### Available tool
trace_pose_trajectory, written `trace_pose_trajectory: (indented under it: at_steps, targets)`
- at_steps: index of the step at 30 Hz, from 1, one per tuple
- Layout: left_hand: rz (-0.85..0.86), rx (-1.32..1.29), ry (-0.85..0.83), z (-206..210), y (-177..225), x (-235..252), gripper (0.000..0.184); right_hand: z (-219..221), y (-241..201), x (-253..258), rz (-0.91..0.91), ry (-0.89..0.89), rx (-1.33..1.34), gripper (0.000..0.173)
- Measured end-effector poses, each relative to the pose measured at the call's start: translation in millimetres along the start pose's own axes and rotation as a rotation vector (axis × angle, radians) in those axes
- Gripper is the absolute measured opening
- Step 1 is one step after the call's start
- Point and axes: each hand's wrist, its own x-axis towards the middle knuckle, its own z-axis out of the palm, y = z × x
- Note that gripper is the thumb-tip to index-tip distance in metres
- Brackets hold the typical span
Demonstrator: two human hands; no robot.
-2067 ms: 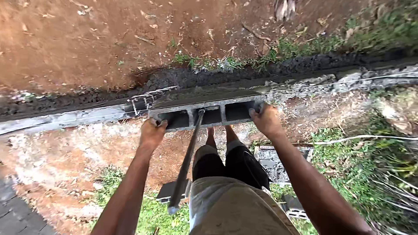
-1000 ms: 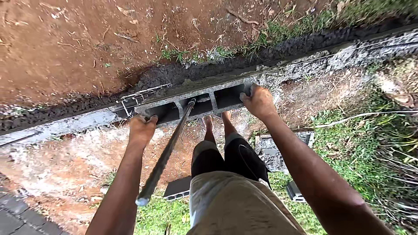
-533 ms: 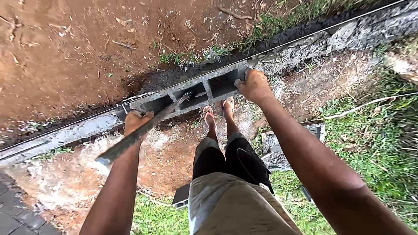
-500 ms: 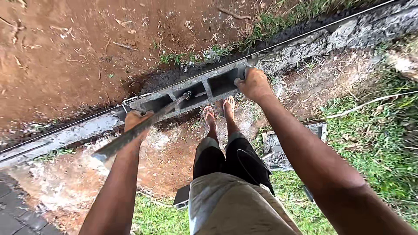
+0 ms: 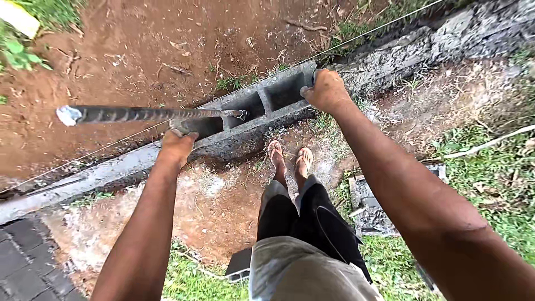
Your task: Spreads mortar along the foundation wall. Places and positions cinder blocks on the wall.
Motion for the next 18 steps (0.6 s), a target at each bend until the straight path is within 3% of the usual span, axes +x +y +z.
trace_pose_trajectory:
  at_steps: [18]
  targets:
    - [0.031,0.018,0.009,-0.1,-0.5,-2.7,0.046,7.6,6.9,1.6,-0.055,0.074,0.016,0.051]
